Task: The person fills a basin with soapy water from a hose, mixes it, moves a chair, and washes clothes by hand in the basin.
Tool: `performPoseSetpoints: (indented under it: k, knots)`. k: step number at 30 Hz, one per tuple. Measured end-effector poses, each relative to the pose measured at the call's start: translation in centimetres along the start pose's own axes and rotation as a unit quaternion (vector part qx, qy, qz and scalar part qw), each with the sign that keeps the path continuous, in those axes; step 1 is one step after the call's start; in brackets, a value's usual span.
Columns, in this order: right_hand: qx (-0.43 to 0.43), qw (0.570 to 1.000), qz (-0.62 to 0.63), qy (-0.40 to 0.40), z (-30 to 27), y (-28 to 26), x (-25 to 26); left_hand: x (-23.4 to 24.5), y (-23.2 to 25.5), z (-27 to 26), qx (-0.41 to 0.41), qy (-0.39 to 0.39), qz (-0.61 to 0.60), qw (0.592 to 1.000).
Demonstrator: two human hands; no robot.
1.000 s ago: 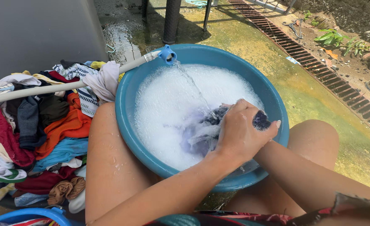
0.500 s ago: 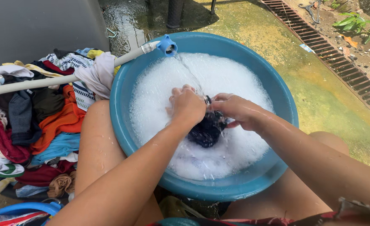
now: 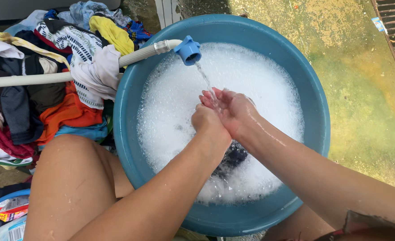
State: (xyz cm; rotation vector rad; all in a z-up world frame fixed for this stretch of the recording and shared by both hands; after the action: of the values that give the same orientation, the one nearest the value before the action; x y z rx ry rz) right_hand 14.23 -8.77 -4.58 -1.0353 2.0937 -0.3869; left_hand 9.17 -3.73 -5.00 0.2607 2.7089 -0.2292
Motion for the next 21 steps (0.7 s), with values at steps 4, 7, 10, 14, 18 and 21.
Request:
performPoseSetpoints:
  k: [4, 7, 10, 14, 18, 21]
  knots:
    - [-0.026, 0.998, -0.014, 0.059, -5.2, -3.2, -1.3, -2.0, -0.8, -4.1, -0.048, -0.042, -0.012, 0.998]
    - [-0.038, 0.992, -0.036, 0.118, -10.5, -7.1, -1.3, -3.4, -2.7, -11.0, -0.045, 0.081, 0.085, 0.992]
    - [-0.044, 0.988, -0.034, 0.141, -16.2, -11.9, -2.2, -6.2, -5.5, -18.1, -0.051, 0.191, 0.192, 0.961]
    - [0.005, 0.987, -0.073, 0.146, -22.0, -19.1, -2.5, -11.1, -10.5, -24.0, -0.14, 0.181, 0.325, 0.918]
    - [0.055, 0.986, -0.042, 0.148, -24.5, -26.7, -0.7, -15.5, -16.8, -27.4, -0.145, 0.191, 0.436, 0.867]
    - [0.218, 0.888, -0.405, -0.022, -25.4, -34.0, 0.2, -19.8, -20.6, -29.0, -0.253, 0.128, 0.583, 0.761]
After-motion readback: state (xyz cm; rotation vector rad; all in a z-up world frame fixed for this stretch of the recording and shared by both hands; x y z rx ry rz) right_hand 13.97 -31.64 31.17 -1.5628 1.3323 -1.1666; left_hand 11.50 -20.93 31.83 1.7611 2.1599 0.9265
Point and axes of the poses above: each hand's wrist, its own z-axis towards the middle knuckle, its own x-axis out of the back of the hand, y = z × x, the point moved 6 cm from there along z, towards the middle knuckle, and after that the axes turned 15 degrees about x, right-handed, at the moved point
